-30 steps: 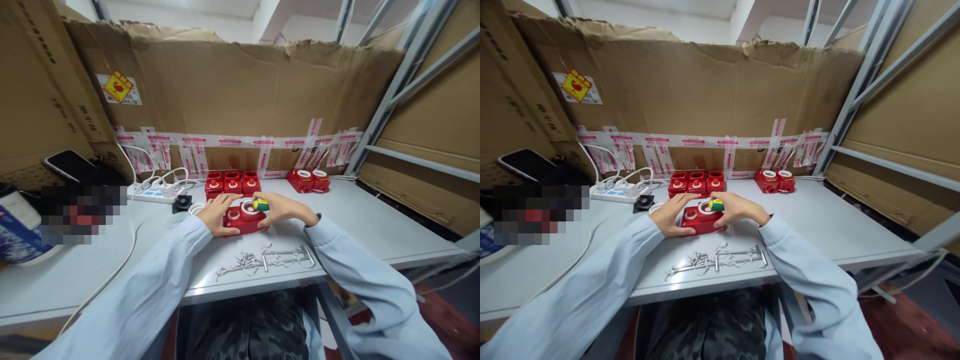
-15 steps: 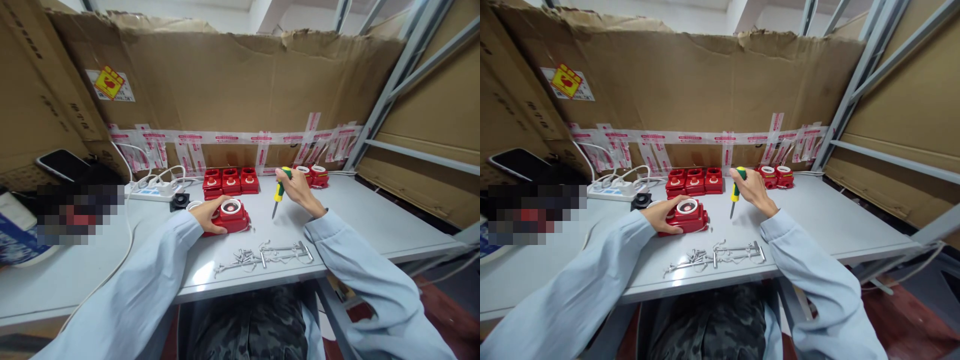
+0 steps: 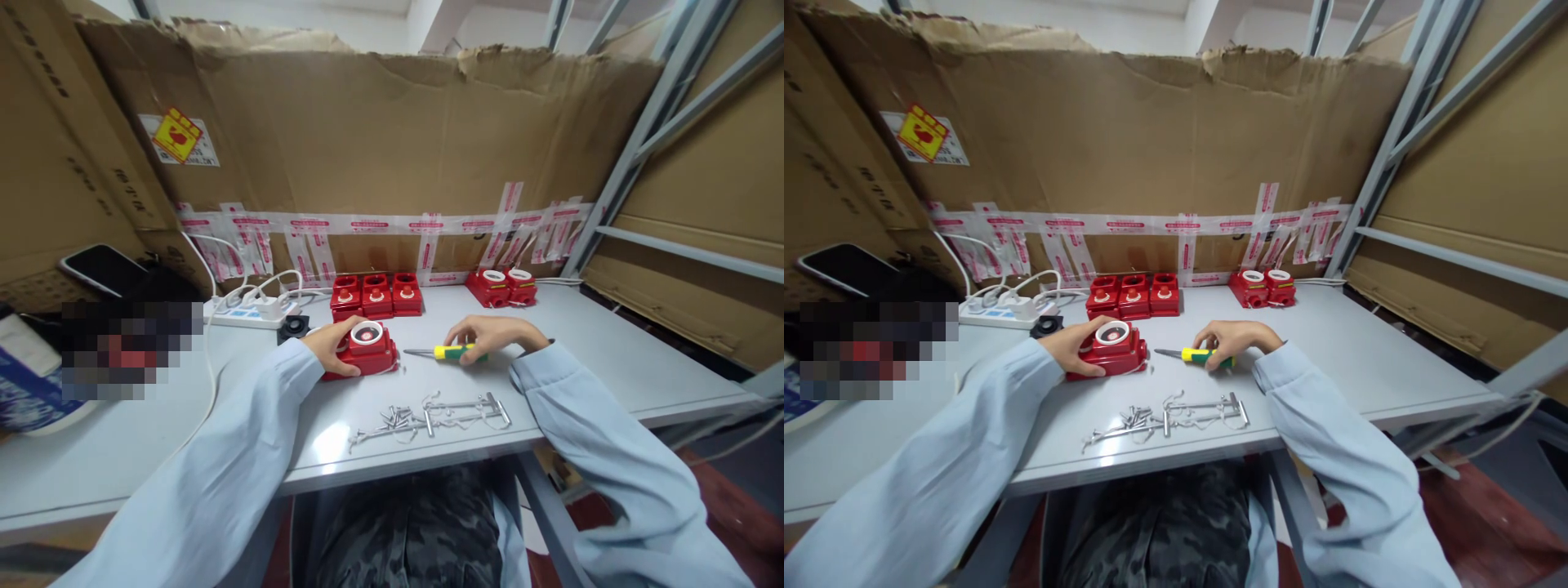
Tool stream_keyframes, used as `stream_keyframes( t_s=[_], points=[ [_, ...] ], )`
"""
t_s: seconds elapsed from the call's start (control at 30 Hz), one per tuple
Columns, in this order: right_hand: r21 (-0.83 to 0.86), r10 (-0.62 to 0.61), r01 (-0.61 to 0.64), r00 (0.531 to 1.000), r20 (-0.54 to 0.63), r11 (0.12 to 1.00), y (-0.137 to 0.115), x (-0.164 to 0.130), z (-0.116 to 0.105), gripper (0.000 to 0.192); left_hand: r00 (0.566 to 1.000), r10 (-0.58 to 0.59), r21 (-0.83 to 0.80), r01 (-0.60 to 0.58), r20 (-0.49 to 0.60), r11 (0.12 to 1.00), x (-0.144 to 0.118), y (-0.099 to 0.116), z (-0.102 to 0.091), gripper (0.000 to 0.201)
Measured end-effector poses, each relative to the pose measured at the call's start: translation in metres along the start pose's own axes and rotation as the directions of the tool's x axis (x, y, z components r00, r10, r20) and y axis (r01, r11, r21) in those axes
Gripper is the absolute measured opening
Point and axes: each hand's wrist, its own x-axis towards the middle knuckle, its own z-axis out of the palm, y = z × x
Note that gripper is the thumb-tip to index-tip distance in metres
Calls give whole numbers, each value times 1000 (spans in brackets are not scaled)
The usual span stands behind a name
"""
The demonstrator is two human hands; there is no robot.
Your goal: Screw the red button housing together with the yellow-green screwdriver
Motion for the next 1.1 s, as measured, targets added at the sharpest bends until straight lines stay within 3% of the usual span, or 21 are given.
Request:
stream_keyframes(
  t_s=[0.07, 0.2, 0.47, 1.1],
  points=[
    [-43, -18, 20, 998, 55, 999, 0, 5, 6, 41, 1000, 7, 2, -7, 2, 1000, 0, -1, 0, 77],
    [27, 22, -22, 1000, -14, 999, 1, 8, 8, 35, 998, 60, -42, -60, -7, 997, 0, -4, -2, 73],
    [124, 28, -28, 1000, 7, 992, -2, 7, 6, 32, 991, 136, -129, -135, -2, 982, 1, -9, -4, 69],
    [149, 19, -26, 999, 46, 988, -5, 12, 13, 33, 993, 114, -142, -115, -20, 983, 1, -13, -1, 72]
  ],
)
